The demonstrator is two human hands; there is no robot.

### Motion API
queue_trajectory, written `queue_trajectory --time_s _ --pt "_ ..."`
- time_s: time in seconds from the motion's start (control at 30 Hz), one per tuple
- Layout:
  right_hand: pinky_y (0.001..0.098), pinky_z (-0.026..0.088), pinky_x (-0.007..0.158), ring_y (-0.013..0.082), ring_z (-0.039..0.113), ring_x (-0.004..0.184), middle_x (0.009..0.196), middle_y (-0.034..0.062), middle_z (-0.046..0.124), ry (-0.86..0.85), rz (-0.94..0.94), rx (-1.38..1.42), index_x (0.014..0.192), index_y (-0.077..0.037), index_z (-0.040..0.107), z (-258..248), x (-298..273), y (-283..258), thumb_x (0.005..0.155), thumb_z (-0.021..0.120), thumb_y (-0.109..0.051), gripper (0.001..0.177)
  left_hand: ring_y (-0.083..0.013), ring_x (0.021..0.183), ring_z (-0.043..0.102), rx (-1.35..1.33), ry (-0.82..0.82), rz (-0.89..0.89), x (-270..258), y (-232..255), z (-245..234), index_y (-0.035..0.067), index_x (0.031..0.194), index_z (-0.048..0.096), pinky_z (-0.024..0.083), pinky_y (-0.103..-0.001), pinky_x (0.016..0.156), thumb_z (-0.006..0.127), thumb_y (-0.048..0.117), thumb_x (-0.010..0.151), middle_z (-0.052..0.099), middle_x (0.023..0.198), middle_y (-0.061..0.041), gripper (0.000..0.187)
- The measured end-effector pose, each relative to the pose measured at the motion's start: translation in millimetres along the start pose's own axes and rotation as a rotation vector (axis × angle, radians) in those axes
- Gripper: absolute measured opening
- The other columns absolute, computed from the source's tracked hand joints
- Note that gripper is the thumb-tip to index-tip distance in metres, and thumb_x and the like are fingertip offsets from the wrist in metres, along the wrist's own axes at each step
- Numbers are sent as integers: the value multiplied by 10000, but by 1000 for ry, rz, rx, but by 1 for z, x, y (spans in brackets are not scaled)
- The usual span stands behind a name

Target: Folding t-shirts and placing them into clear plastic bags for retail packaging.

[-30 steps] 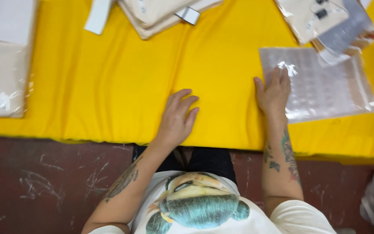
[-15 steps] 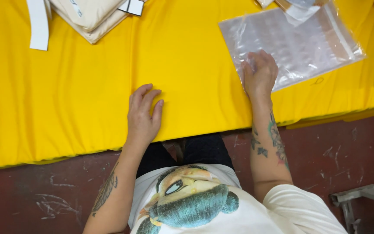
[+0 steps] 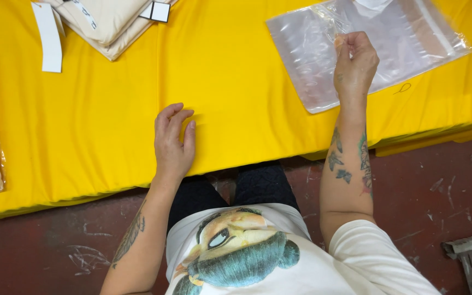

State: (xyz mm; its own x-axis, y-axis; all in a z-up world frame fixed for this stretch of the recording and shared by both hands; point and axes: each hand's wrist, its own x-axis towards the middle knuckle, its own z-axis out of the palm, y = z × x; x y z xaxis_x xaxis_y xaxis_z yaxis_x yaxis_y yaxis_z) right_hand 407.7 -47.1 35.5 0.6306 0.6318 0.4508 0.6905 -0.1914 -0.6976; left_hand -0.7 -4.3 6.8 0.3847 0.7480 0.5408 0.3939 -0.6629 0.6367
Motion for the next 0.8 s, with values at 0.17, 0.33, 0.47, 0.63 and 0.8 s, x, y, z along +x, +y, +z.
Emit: queue_trajectory --time_s 0.17,0.33,0.47,0.63,0.8 --pt "307 529 856 176 716 984 1063 22 781 -59 -110 76 1006 -120 684 5 -16 -9 1034 625 -144 69 -339 1238 569 -87 -3 -5 6 8 13 29 1203 649 481 -451 1073 567 83 1052 558 1277 -164 180" --pt "423 510 927 322 726 972 1041 88 772 -65 -330 -32 1020 -52 705 22 -68 -51 1040 602 -95 113 -152 1074 671 -725 -138 -423 20 37 62 106 1420 480 510 -281 1047 662 189 1000 663 1247 -136 465" --pt "525 271 1168 311 664 1169 1123 125 740 -190 -302 -95 1077 -93 701 39 -129 -103 1015 668 -116 73 -398 1201 645 -1072 -273 -694 39 49 98 -18 1613 133 559 -501 1021 729 347 966 535 1344 -346 952" --pt "533 267 1201 285 646 1234 1160 96 733 -354 -287 131 1085 -109 722 40 -145 -102 1057 600 -197 153 -241 888 769 -962 -145 -812 53 14 92 2 1431 395 673 -338 748 527 89 1013 724 1061 -205 447" --pt "589 376 1126 533 477 1311 1339 319 537 -73 -191 -272 1382 43 587 11 -82 -33 875 913 -186 644 -211 636 750 -748 -117 -755 56 -40 26 35 1129 602 681 -319 580 579 115 1037 720 820 -162 124"
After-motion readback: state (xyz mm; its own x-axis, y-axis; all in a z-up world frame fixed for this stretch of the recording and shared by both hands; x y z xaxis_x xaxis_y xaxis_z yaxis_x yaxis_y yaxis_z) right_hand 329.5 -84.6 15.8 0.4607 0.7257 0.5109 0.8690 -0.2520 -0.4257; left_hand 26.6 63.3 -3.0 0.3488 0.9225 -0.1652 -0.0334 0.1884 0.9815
